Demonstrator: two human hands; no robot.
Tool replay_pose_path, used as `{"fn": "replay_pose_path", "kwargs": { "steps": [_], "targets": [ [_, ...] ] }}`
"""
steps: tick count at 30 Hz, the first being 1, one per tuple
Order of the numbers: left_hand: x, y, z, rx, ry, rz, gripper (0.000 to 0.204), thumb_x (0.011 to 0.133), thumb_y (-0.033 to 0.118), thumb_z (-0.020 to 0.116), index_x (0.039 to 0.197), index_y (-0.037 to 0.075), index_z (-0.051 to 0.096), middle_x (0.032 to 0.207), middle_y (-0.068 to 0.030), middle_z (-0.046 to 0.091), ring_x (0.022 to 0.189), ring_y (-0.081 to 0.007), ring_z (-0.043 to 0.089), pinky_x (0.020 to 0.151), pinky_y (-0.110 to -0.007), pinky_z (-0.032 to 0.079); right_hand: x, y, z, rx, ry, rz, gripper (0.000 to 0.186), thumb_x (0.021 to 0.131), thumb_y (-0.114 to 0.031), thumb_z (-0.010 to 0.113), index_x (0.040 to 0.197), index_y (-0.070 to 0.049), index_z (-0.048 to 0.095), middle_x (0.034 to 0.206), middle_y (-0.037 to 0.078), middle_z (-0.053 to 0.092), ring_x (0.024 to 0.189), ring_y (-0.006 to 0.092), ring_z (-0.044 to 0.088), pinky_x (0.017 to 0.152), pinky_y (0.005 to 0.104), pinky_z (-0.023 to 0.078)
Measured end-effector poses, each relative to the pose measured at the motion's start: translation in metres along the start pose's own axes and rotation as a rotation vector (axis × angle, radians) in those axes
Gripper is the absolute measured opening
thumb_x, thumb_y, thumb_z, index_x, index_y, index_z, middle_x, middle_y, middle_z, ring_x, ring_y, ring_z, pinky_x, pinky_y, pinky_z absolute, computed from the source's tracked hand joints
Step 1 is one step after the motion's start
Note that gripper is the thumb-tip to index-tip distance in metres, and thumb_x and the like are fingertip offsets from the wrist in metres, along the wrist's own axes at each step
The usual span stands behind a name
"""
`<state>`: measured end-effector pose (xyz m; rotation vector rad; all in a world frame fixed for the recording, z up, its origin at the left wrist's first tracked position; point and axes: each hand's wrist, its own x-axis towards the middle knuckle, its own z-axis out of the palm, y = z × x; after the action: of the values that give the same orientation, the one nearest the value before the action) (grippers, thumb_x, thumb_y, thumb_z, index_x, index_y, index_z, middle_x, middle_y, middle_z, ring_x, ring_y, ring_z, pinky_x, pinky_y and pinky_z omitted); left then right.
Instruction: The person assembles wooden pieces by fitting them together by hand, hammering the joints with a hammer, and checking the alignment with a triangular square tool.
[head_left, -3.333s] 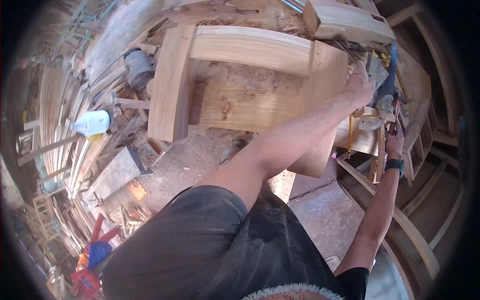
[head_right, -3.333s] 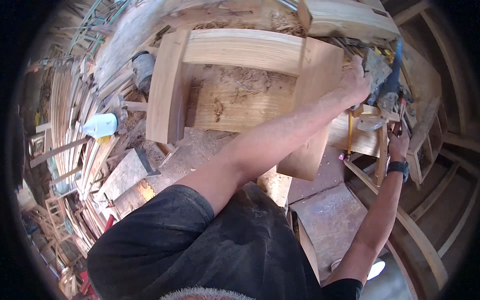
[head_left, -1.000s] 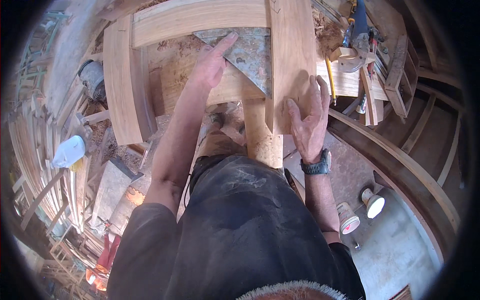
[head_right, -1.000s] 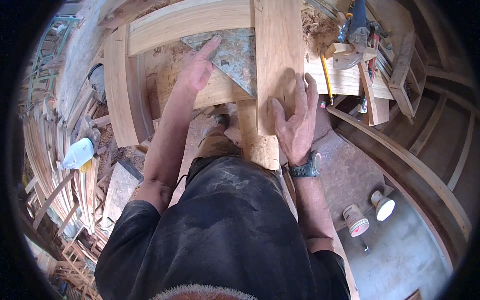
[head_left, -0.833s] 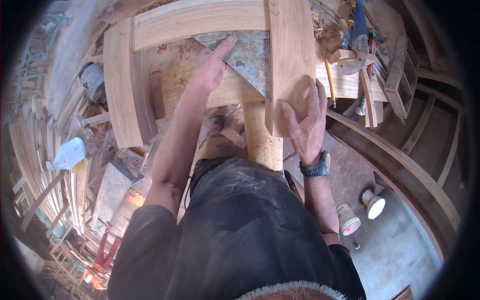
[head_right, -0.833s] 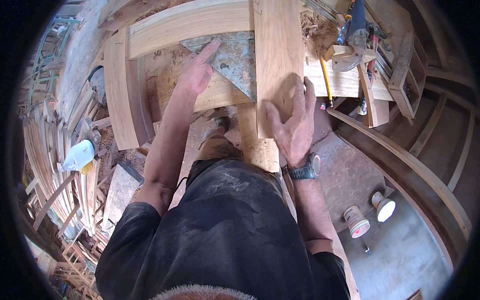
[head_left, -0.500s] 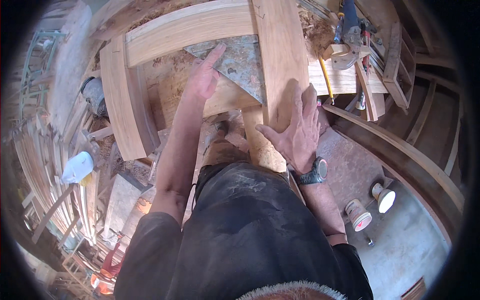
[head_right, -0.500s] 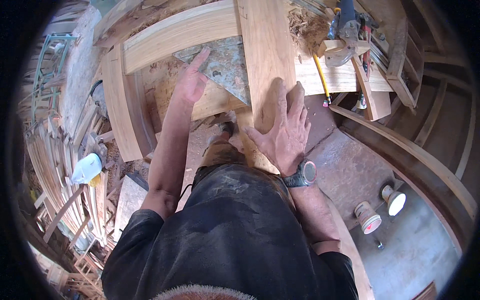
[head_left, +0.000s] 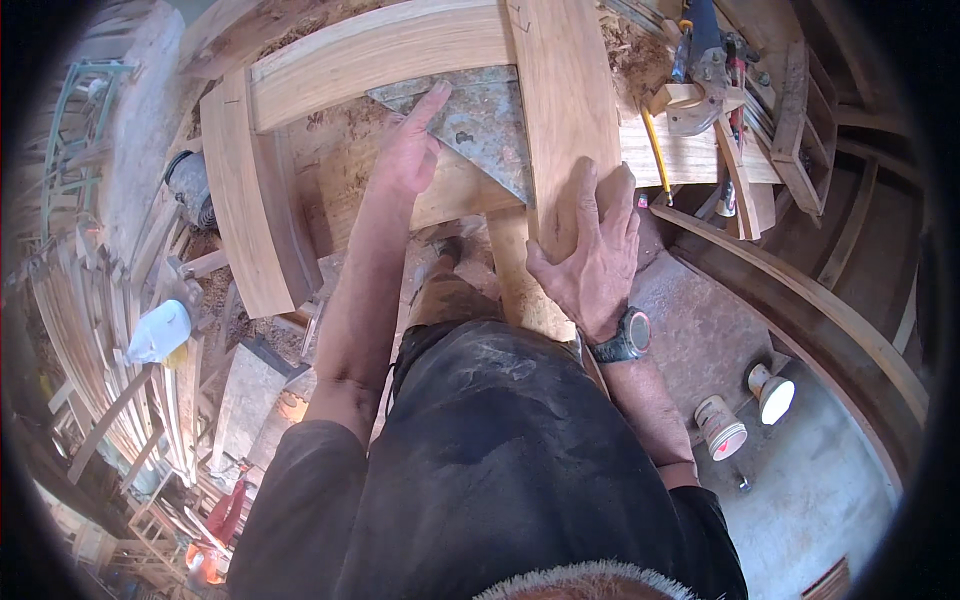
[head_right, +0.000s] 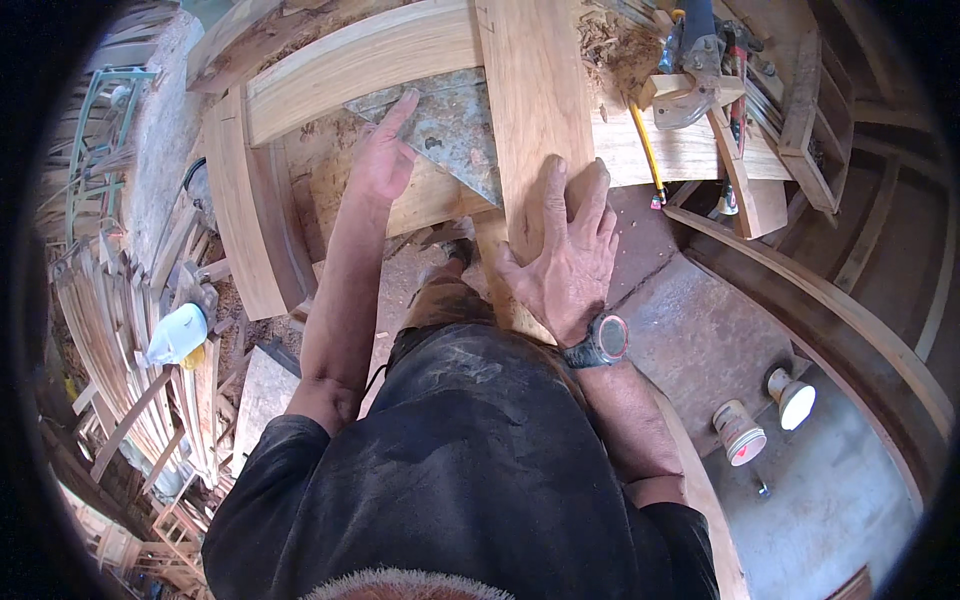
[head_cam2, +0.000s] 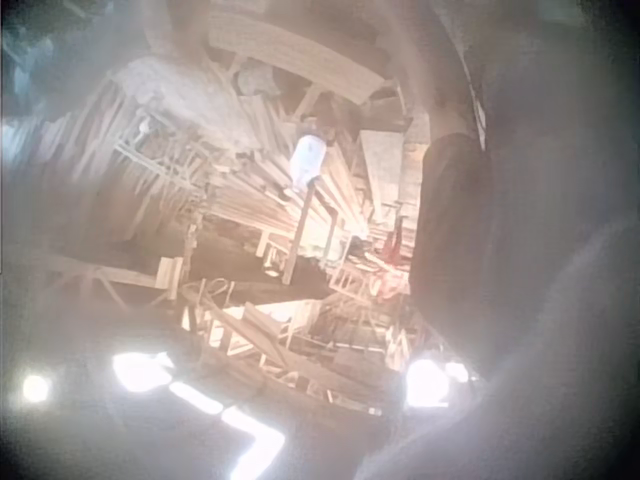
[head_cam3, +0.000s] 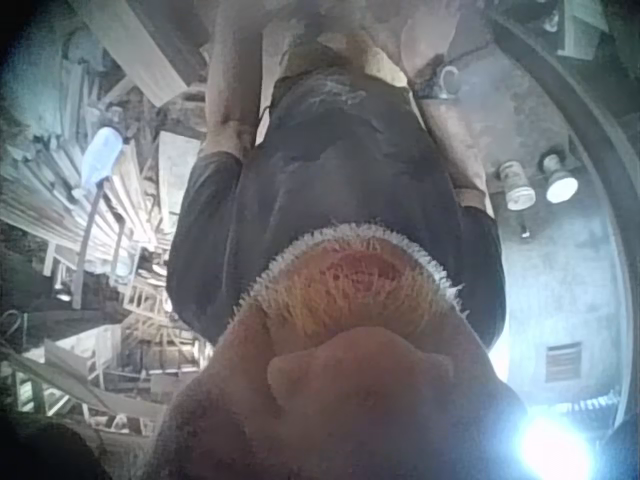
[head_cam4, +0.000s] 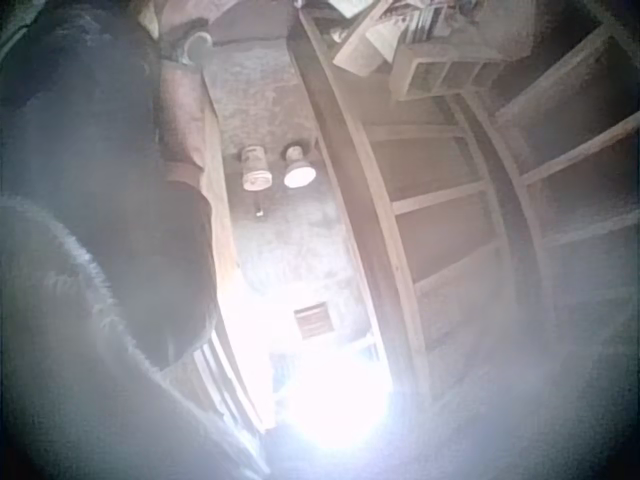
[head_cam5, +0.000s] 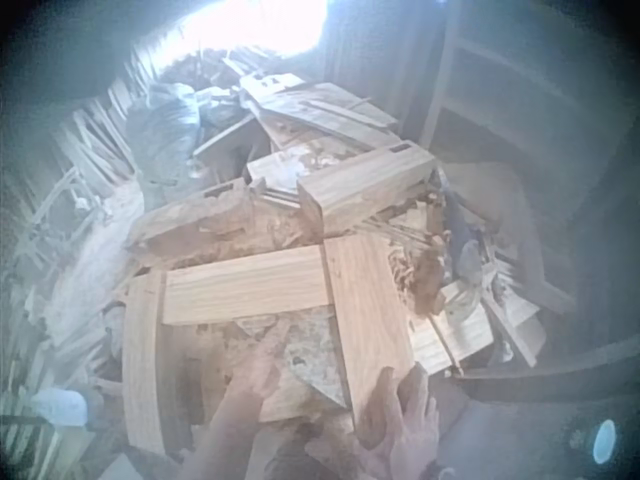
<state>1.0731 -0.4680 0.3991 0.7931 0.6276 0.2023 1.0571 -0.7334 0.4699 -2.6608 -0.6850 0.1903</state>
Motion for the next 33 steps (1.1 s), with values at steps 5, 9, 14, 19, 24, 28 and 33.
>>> {"fn": "replay_pose_path", "kwargs": {
  "steps": [5, 9, 14, 19, 24, 28, 33],
  "targets": [
    [-0.001, 0.001, 0.004, -0.003, 0.037, -0.012, 0.042, 0.097, 0.015, 0.078, 0.135, 0.003, 0.063, 0.136, -0.01, 0.068, 0.125, -0.0265, 0.066, 0.107, -0.045, 0.055, 0.001, -0.003, -0.003, -0.001, -0.009, 0.009, 0.119, 0.072, -0.04, 0.086, 0.169, -0.016, 0.022, 0.162, 0.038, 0.022, 0.13, 0.0567, 0.044, 0.111, 0.0615, 0.041],
    [-0.001, 0.0, 0.003, -0.001, 0.013, 0.006, 0.044, 0.096, 0.016, 0.08, 0.134, 0.002, 0.063, 0.134, -0.0109, 0.069, 0.123, -0.0252, 0.067, 0.104, -0.043, 0.056, 0.0, -0.002, -0.003, 0.013, -0.029, 0.015, 0.119, 0.072, -0.039, 0.086, 0.169, -0.015, 0.021, 0.162, 0.038, 0.021, 0.132, 0.0574, 0.042, 0.112, 0.062, 0.04],
    [0.002, -0.001, -0.003, -0.008, 0.0, -0.006, 0.042, 0.096, 0.019, 0.08, 0.13, 0.0, 0.066, 0.131, -0.0111, 0.071, 0.119, -0.0227, 0.069, 0.1, -0.04, 0.057, 0.001, -0.004, -0.003, 0.013, -0.017, 0.005, 0.12, 0.072, -0.039, 0.086, 0.17, -0.015, 0.02, 0.162, 0.039, 0.021, 0.133, 0.0578, 0.041, 0.112, 0.0625, 0.04],
    [-0.003, -0.001, 0.003, -0.013, 0.006, -0.009, 0.042, 0.096, 0.021, 0.08, 0.128, -0.002, 0.067, 0.126, -0.0105, 0.073, 0.112, -0.0216, 0.071, 0.096, -0.038, 0.058, 0.0, -0.002, -0.001, 0.006, -0.014, -0.005, 0.12, 0.071, -0.038, 0.085, 0.169, -0.014, 0.02, 0.161, 0.04, 0.021, 0.133, 0.0583, 0.041, 0.112, 0.063, 0.039],
    [0.005, -0.006, -0.008, -0.018, 0.017, -0.026, 0.045, 0.093, 0.024, 0.084, 0.127, -0.001, 0.067, 0.125, -0.0098, 0.073, 0.111, -0.0197, 0.072, 0.089, -0.034, 0.057, 0.002, -0.007, -0.008, 0.006, -0.031, 0.019, 0.113, 0.071, -0.033, 0.083, 0.167, -0.009, 0.028, 0.158, 0.041, 0.028, 0.142, 0.057, 0.038, 0.115, 0.0594, 0.039],
    [0.009, -0.013, -0.012, -0.013, 0.012, 0.009, 0.047, 0.092, 0.026, 0.085, 0.126, -0.001, 0.068, 0.126, -0.0096, 0.073, 0.105, -0.0174, 0.073, 0.079, -0.029, 0.056, 0.002, -0.006, -0.007, 0.009, -0.026, 0.014, 0.113, 0.072, -0.034, 0.083, 0.167, -0.009, 0.028, 0.158, 0.042, 0.027, 0.141, 0.0573, 0.038, 0.114, 0.0603, 0.039],
    [0.012, -0.013, -0.017, 0.052, 0.037, -0.012, 0.045, 0.091, 0.027, 0.085, 0.122, -0.002, 0.07, 0.122, -0.0079, 0.074, 0.095, -0.0144, 0.073, 0.071, -0.027, 0.053, 0.002, -0.003, -0.007, 0.018, -0.042, 0.018, 0.113, 0.072, -0.038, 0.084, 0.167, -0.009, 0.029, 0.158, 0.042, 0.027, 0.14, 0.0596, 0.038, 0.115, 0.0623, 0.037]
  ]
}}
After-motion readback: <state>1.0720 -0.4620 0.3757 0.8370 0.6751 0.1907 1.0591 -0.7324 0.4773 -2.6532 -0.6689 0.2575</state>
